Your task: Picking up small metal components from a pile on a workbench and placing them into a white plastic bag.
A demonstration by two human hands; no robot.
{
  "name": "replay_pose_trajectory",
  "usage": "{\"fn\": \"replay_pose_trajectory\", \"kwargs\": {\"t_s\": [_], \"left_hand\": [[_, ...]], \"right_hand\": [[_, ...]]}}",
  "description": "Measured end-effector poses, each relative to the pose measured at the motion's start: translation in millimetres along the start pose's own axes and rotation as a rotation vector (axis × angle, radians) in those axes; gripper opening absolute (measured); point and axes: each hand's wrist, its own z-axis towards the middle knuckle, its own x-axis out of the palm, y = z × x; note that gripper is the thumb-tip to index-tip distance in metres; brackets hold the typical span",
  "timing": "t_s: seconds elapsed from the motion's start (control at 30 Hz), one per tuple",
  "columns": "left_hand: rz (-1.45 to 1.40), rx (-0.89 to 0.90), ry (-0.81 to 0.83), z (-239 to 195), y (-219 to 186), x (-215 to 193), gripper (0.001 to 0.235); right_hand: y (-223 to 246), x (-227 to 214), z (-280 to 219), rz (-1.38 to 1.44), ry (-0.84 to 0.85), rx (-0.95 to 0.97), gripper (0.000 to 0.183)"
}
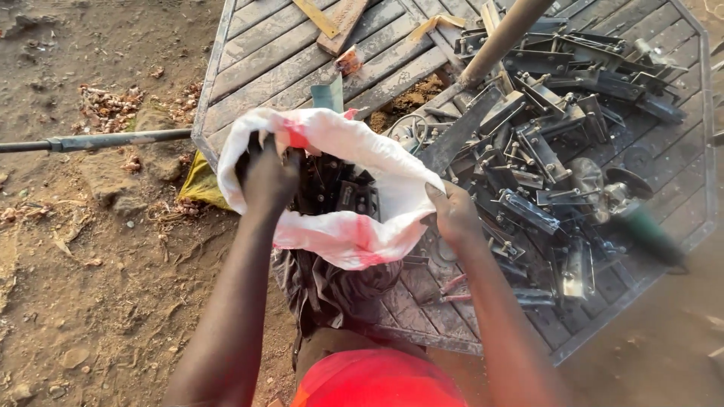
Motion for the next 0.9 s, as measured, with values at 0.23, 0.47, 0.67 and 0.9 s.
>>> {"fn": "replay_pose_trajectory", "kwargs": {"t_s": [0.23,0.47,0.67,0.9], "left_hand": [[0.293,0.159,-0.111,-33.4,-9.0,55.3,0.028],[-0.025,0.479,0.211,3.8,-33.1,73.0,0.02],[0.109,0.582,0.312,38.1,-77.4,53.1,0.033],[0.559,0.374,1.148,-88.4,-95.6,8.1,0.064]], "right_hand": [[-20.5,6.4,-18.3,-0.078,0.11,0.065,0.035],[-33.0,0.8,-22.9,-0.069,0.074,0.02,0.033],[-55.7,-15.1,-26.3,-0.014,0.034,-0.004,0.032],[-70.8,-26.8,-45.0,0.115,0.045,0.017,0.03]]}}
